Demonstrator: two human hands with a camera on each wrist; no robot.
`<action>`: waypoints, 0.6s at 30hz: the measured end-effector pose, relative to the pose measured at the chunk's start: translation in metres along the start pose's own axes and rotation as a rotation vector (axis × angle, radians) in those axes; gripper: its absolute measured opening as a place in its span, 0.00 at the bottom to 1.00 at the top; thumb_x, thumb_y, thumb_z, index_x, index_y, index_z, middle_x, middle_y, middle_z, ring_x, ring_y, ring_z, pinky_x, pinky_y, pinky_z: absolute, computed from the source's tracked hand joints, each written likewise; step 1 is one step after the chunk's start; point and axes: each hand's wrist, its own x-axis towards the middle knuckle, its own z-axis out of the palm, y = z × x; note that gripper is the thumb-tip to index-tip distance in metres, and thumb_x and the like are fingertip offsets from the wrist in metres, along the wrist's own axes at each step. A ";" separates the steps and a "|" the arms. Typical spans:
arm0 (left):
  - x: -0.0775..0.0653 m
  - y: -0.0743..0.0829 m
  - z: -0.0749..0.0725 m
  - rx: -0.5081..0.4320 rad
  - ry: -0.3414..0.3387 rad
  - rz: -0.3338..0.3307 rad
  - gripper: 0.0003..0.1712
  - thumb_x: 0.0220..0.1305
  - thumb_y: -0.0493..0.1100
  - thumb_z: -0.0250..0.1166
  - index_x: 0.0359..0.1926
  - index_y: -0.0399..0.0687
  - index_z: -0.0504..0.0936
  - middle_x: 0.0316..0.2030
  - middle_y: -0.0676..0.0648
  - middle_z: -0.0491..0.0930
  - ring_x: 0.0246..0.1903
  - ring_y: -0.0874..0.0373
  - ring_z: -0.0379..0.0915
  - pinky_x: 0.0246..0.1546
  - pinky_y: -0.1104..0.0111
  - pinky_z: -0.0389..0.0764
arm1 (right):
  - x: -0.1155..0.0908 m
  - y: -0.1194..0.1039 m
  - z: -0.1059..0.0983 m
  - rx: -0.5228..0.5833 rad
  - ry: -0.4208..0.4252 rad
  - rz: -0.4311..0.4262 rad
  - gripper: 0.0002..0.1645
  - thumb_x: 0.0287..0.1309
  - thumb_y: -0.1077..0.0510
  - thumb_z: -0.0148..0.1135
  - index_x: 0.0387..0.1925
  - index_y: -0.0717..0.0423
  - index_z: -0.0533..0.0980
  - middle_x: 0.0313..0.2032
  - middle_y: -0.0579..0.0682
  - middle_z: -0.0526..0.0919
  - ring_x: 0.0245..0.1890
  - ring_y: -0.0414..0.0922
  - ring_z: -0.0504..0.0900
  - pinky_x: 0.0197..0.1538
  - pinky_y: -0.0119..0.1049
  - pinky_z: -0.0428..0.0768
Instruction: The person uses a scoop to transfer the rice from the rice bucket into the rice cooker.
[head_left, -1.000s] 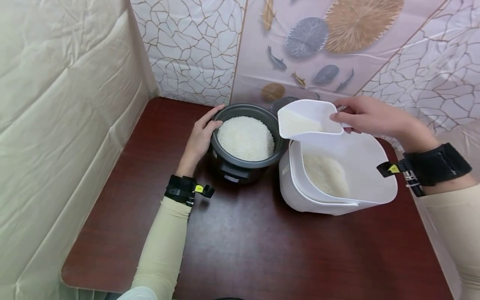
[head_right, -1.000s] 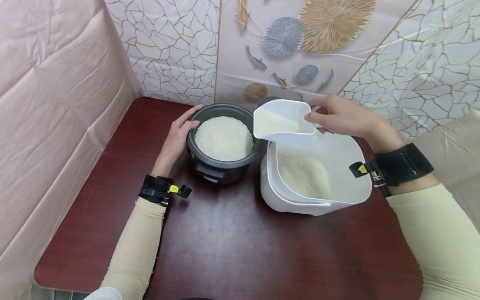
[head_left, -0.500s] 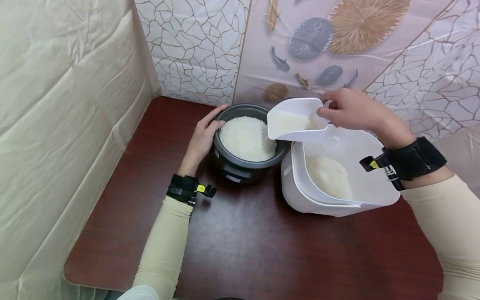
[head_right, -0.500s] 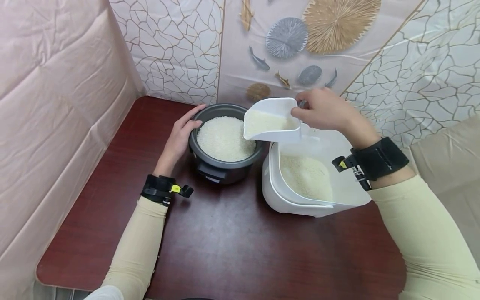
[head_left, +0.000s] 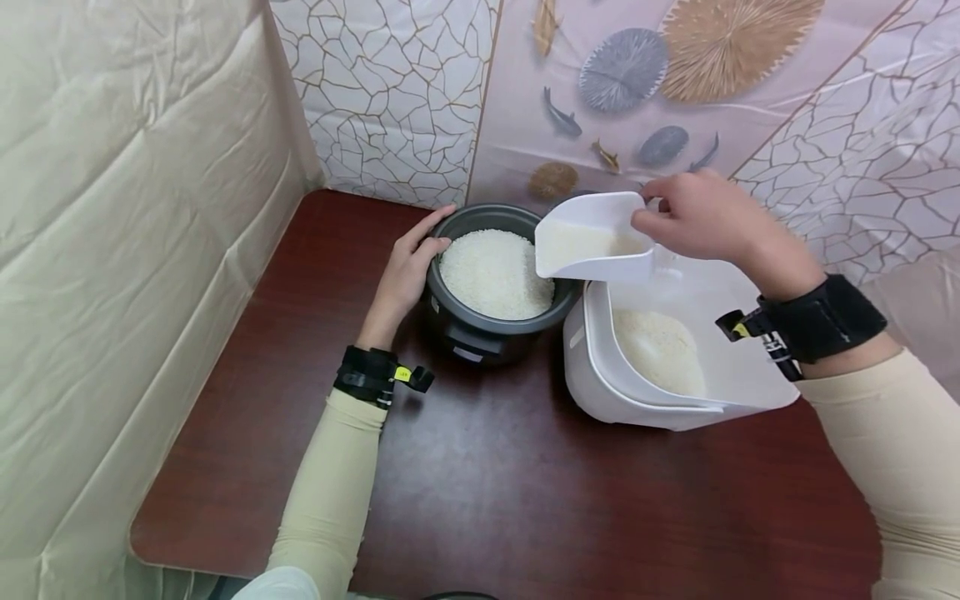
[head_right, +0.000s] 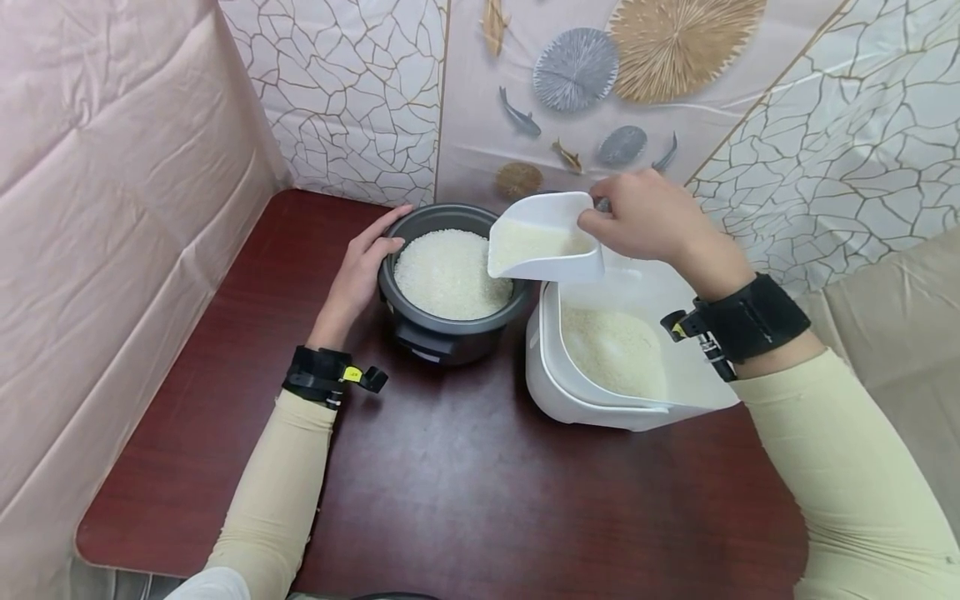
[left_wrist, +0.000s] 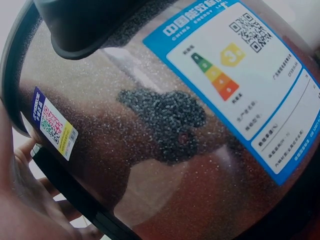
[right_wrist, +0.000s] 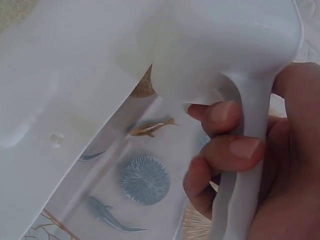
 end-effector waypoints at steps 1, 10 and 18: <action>0.000 0.000 0.000 -0.001 0.000 0.000 0.27 0.78 0.50 0.54 0.74 0.72 0.76 0.73 0.64 0.71 0.70 0.65 0.67 0.71 0.56 0.66 | 0.001 -0.001 0.001 -0.008 0.010 0.000 0.14 0.70 0.54 0.54 0.30 0.54 0.79 0.15 0.43 0.62 0.17 0.44 0.61 0.24 0.41 0.59; 0.004 0.003 -0.001 -0.010 0.002 0.016 0.27 0.78 0.50 0.54 0.74 0.73 0.76 0.73 0.64 0.70 0.70 0.65 0.67 0.71 0.56 0.66 | 0.010 -0.010 -0.007 -0.078 0.017 0.028 0.21 0.71 0.52 0.52 0.19 0.50 0.70 0.16 0.45 0.61 0.19 0.48 0.64 0.24 0.42 0.60; -0.001 0.001 -0.001 0.007 -0.011 0.003 0.28 0.79 0.50 0.54 0.76 0.69 0.74 0.73 0.65 0.70 0.70 0.65 0.68 0.70 0.54 0.68 | 0.007 -0.018 -0.007 -0.094 -0.034 0.053 0.20 0.71 0.51 0.51 0.22 0.51 0.76 0.17 0.46 0.64 0.23 0.50 0.69 0.25 0.44 0.65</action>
